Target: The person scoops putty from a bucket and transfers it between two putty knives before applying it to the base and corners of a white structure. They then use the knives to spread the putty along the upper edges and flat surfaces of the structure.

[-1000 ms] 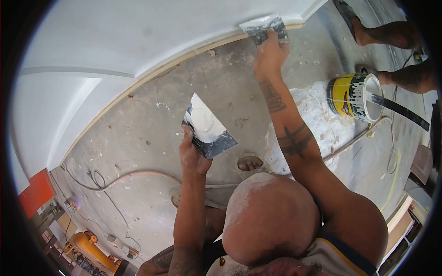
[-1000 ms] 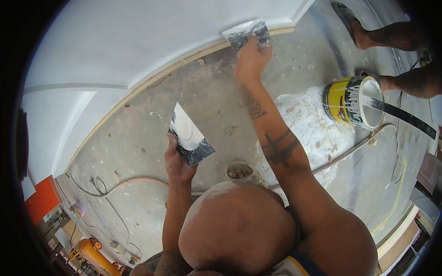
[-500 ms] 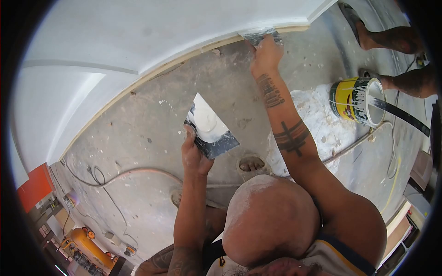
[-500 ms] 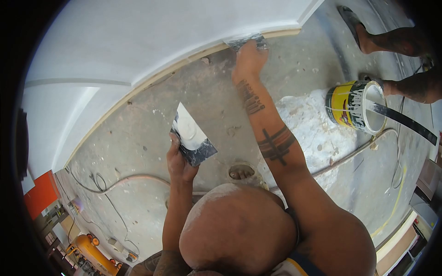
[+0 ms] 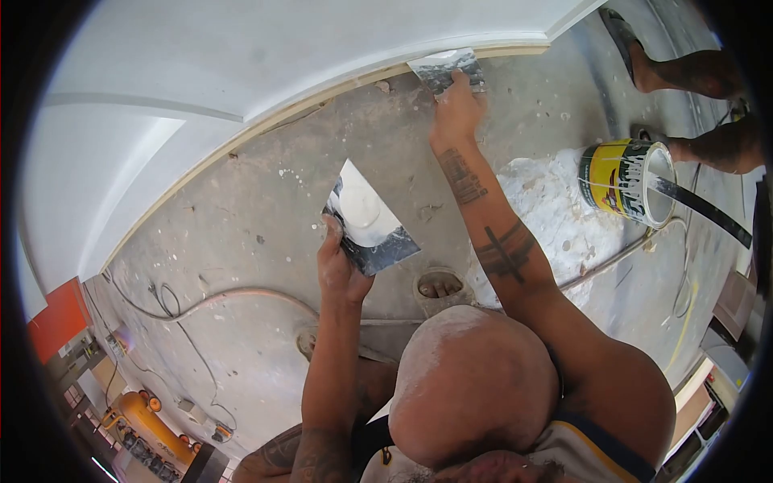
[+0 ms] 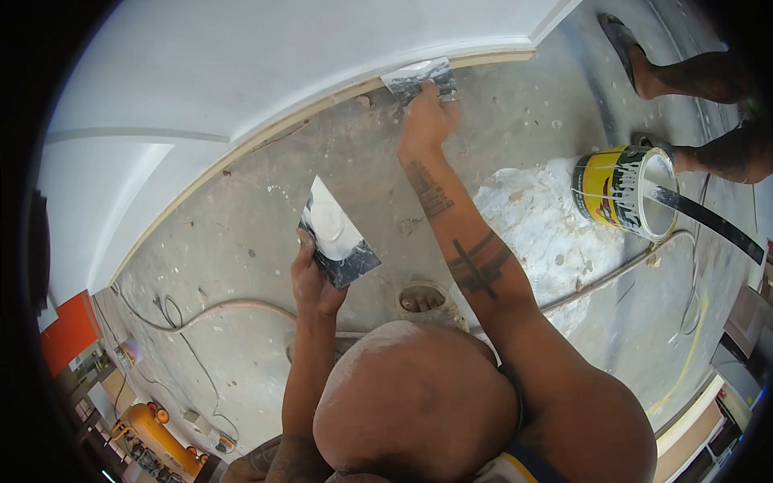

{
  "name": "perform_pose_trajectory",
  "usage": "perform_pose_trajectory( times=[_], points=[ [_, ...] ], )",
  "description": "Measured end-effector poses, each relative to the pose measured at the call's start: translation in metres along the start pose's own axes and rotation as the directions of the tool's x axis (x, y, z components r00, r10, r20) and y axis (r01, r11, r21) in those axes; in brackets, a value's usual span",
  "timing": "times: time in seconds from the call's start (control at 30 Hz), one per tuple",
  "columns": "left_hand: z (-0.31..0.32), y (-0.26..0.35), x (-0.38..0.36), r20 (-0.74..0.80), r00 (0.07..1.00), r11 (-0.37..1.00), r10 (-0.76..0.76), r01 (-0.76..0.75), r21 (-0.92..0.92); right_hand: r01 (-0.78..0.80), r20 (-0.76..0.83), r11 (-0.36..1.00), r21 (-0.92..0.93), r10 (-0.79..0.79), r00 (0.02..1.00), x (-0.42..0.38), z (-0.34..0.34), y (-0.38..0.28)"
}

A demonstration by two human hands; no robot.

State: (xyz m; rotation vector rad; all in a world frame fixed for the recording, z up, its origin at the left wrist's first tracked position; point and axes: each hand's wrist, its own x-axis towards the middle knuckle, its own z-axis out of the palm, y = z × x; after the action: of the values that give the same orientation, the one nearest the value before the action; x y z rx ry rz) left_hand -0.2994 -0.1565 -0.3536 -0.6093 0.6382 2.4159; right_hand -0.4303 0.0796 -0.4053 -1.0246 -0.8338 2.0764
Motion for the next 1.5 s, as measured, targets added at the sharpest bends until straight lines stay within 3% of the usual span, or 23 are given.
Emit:
perform_pose_trajectory(
  times=[0.07,0.17,0.23,0.47,0.53,0.67,0.73,0.87,0.97,1.03,1.17,1.23,1.5],
  points=[
    [-0.002,0.001,0.000,0.013,1.000,1.000,0.000,0.000,0.002,0.004,0.018,1.000,0.003,-0.004,1.000,-0.001,0.005,-0.001],
    [-0.003,0.001,0.000,0.015,1.000,1.000,0.011,-0.011,-0.003,-0.127,-0.084,0.992,-0.023,0.125,0.989,-0.005,0.016,-0.006],
    [-0.003,0.001,-0.001,0.001,1.000,1.000,0.018,-0.018,-0.009,-0.074,0.007,0.989,0.125,0.074,0.997,-0.006,0.020,-0.007],
    [-0.012,0.000,0.001,0.043,0.999,0.999,-0.009,0.011,-0.031,0.049,0.107,0.990,0.133,-0.064,0.992,-0.029,0.015,-0.014],
    [-0.013,0.001,0.002,0.061,0.998,0.999,-0.003,0.005,-0.037,-0.059,0.042,0.981,0.187,0.052,0.998,-0.032,0.012,-0.011],
    [-0.010,0.001,0.001,0.055,0.999,1.000,-0.003,0.003,-0.012,-0.048,0.073,0.987,0.156,0.037,0.997,-0.020,0.001,0.007],
    [-0.010,0.001,0.002,0.080,0.997,1.000,-0.005,0.005,0.002,-0.075,0.041,0.997,0.020,0.074,0.996,-0.013,0.001,0.013],
    [-0.013,0.002,0.001,0.077,0.997,1.000,-0.004,0.005,-0.017,-0.122,-0.004,0.992,0.018,0.122,0.993,-0.012,0.015,0.017],
    [-0.011,0.002,0.000,0.015,1.000,1.000,0.014,-0.014,-0.013,-0.169,-0.033,0.970,0.174,0.177,0.984,-0.018,0.027,0.009],
    [-0.009,0.002,-0.001,-0.041,0.999,1.000,0.026,-0.026,-0.001,-0.092,0.106,0.986,0.137,0.077,0.991,-0.022,0.028,-0.002],
    [-0.012,0.004,-0.001,0.001,1.000,1.000,0.012,-0.012,-0.014,0.020,0.224,0.982,0.190,-0.064,0.973,-0.032,0.014,0.009],
    [-0.015,0.003,-0.001,0.007,1.000,1.000,0.026,-0.026,-0.016,-0.077,0.140,0.983,0.170,0.053,0.989,-0.040,0.012,0.012],
    [-0.015,0.003,0.000,0.012,1.000,1.000,0.024,-0.024,0.004,-0.165,0.069,0.980,0.112,0.158,0.985,-0.027,0.018,0.032]
  ],
)
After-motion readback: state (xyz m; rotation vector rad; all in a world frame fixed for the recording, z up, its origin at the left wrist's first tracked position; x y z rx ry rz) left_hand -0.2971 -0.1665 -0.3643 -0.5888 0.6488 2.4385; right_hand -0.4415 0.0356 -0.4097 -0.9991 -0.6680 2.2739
